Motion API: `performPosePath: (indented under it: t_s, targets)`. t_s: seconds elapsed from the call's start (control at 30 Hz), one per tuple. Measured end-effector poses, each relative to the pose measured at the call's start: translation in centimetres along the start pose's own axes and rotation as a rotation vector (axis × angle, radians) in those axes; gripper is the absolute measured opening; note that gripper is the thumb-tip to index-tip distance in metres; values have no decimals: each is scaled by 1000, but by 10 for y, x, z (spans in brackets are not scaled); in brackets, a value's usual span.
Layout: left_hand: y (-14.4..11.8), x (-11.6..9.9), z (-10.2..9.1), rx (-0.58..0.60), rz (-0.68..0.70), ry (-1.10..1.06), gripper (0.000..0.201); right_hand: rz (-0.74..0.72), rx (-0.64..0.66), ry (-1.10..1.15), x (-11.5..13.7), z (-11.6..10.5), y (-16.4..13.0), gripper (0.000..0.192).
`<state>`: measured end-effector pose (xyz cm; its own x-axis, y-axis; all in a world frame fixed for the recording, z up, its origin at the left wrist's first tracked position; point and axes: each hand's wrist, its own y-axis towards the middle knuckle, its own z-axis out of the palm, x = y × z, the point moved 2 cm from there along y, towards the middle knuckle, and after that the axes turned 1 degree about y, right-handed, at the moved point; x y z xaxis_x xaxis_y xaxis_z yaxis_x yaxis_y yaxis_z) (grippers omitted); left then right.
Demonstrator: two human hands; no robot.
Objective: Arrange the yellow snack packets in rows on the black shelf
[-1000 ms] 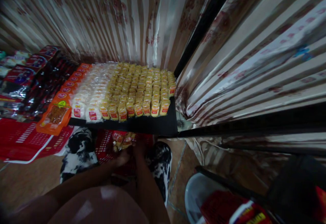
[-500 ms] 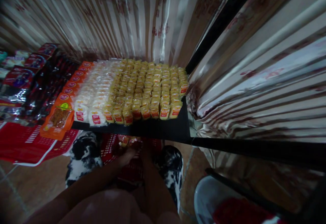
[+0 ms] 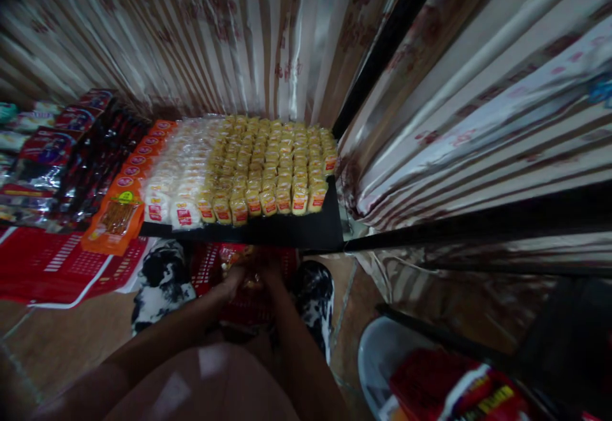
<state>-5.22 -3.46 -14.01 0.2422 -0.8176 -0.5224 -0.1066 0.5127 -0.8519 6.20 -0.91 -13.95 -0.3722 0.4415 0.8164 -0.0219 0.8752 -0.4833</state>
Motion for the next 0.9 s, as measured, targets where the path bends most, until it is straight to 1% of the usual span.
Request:
performPosePath:
  t_s: [0.1, 0.2, 0.27, 0.43, 0.57, 0.63, 0.7, 0.77, 0.9]
  targets:
    - [-14, -13, -5, 8, 110, -119, 46, 8, 4, 119, 6, -5, -11, 37]
    - [-32, -26, -8, 98, 191, -216, 59, 21, 32, 271, 15, -14, -24, 38]
    - [-44, -32, -10, 151, 231, -197, 63, 23, 49, 317, 25, -21, -34, 38]
    - [-69, -40, -10, 284, 370, -125, 61, 1, 114, 381, 47, -36, -60, 43]
    - [-84, -41, -9, 322, 456, -44, 56, -10, 93, 361, 55, -45, -73, 37]
    - [-90, -42, -9, 334, 492, -48, 55, -38, 98, 386, 58, -49, -77, 34]
    - [-97, -44, -9, 344, 532, -59, 56, -54, 101, 447, 61, -54, -83, 34]
    - [-105, -49, -8, 362, 557, -26, 58, -20, 108, 536, 62, -58, -90, 34]
    - [-124, -62, -6, 427, 593, 189, 57, 58, 138, 767, 61, -64, -106, 32]
